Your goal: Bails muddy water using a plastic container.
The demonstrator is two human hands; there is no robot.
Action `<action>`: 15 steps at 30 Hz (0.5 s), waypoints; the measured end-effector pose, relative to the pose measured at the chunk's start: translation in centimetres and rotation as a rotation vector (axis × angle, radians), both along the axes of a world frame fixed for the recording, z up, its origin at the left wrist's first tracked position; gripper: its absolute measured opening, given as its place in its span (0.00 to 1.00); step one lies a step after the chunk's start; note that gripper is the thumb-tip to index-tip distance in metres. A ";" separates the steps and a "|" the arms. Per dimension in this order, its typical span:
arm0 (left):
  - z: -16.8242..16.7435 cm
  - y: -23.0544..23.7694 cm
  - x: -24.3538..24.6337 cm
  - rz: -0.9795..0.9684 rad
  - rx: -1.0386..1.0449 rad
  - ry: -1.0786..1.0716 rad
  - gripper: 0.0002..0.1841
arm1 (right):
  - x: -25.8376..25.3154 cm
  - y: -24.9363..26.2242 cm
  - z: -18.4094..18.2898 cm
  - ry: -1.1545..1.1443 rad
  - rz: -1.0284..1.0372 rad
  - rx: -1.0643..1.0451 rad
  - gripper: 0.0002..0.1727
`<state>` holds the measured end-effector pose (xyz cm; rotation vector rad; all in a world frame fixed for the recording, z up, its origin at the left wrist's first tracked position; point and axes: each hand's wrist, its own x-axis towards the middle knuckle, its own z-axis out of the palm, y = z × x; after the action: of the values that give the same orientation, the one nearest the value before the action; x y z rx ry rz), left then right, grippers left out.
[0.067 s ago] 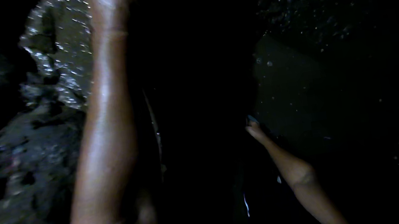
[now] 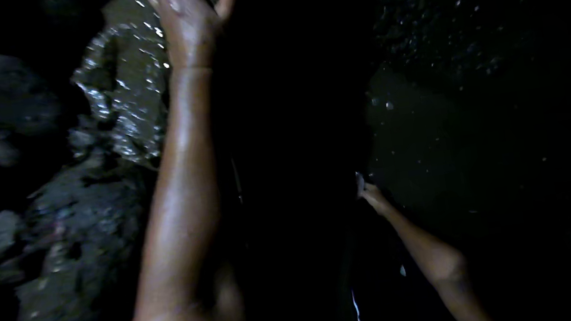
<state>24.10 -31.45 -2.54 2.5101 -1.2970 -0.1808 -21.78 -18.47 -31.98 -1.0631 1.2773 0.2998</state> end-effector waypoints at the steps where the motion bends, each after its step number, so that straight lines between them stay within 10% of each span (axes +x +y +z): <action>1: 0.2 -0.2 -0.4 -0.010 -0.047 -0.009 0.39 | -0.1 -1.0 1.3 -0.016 -0.078 0.030 0.18; 5: 0.2 -0.4 -0.9 0.016 -0.020 -0.029 0.43 | 0.5 -5.0 8.9 -0.196 -0.185 -0.055 0.20; 15: -0.8 0.7 -1.8 0.069 -0.381 0.036 0.17 | 15.0 -20.8 33.0 -0.570 0.018 -0.589 0.18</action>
<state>22.34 -30.79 -3.31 2.2111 -1.1080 0.0348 -6.82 -39.22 1.06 -1.5196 0.8441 -0.3774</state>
